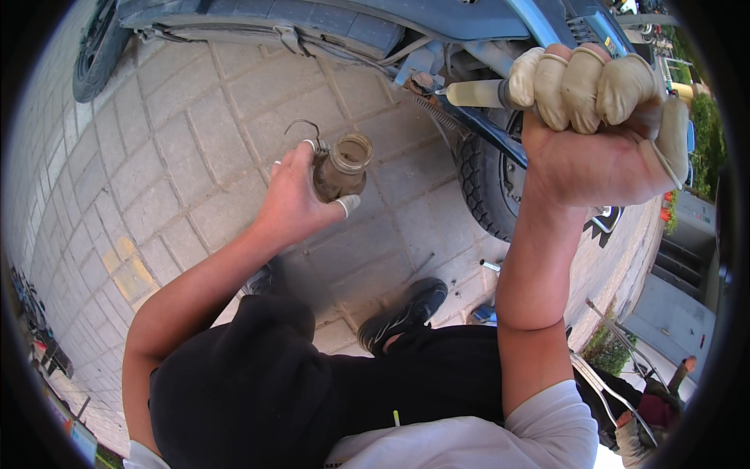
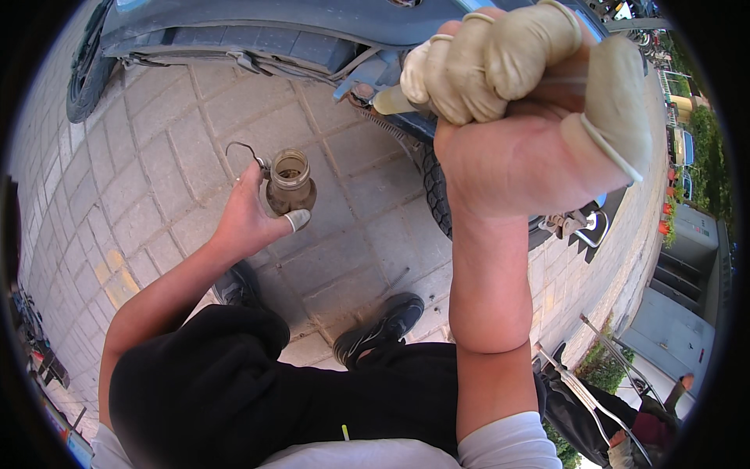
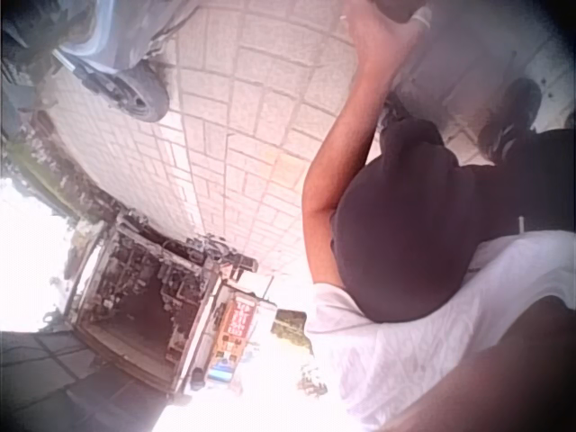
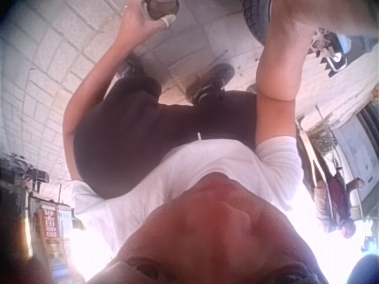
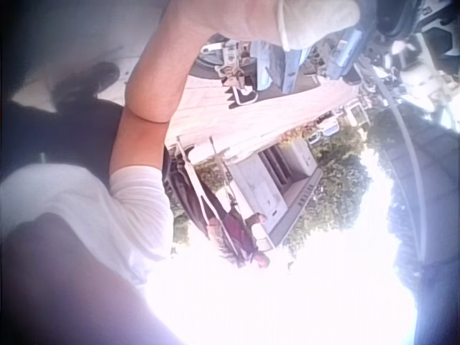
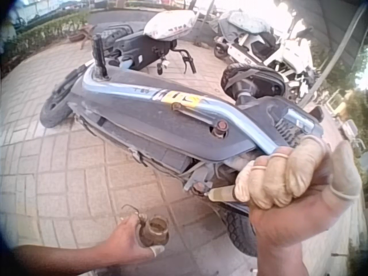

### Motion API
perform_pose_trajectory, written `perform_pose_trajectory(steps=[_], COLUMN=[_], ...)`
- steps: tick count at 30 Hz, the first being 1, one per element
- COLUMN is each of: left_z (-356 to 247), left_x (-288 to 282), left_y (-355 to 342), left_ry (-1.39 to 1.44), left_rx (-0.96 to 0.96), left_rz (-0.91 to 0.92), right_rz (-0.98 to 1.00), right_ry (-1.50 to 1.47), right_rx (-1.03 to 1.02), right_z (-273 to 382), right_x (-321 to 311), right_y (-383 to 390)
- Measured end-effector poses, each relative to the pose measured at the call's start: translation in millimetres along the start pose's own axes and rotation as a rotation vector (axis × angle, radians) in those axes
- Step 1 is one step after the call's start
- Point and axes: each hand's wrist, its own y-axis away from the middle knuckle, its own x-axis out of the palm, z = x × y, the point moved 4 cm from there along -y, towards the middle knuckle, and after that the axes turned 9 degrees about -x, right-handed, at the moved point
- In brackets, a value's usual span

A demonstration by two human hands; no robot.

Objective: The person applies lubricant to the rear wheel area of a blue electric scooter using a syringe and a small bottle. They then use a wrench to adjust components near the handlebars and continue working on the rear wheel assembly.

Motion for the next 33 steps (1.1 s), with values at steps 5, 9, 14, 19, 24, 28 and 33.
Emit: perform_pose_trajectory(steps=[5,9,14,19,24,28,33], left_z=[0.9,-0.5,0.7,1.3,3.4,4.0,0.8], left_x=[0.5,-2.0,-2.2,-1.5,-1.0,-0.7,-2.6], left_y=[1.5,-0.2,0.6,1.4,0.8,0.0,-0.1], left_ry=[-0.019,-0.07,-0.057,-0.003,0.005,-0.005,0.007], left_rx=[0.006,-0.074,-0.066,0.028,0.046,0.024,0.004], left_rz=[-0.012,0.035,0.028,-0.029,-0.036,-0.024,-0.004], right_rz=[-0.023,-0.01,-0.03,-0.03,-0.05,-0.056,-0.057], right_ry=[-0.019,-0.01,0.005,-0.003,0.009,-0.003,-0.015], right_rx=[0.01,0.02,0.015,0.009,0.017,0.002,-0.01], right_z=[-1.7,-2.2,-2.2,-2.2,-1.3,-2.0,-5.9], right_x=[1.1,1.8,-0.2,2.4,2.1,5.5,2.2], right_y=[1.9,-0.8,0.2,-0.5,0.0,-0.2,0.0])
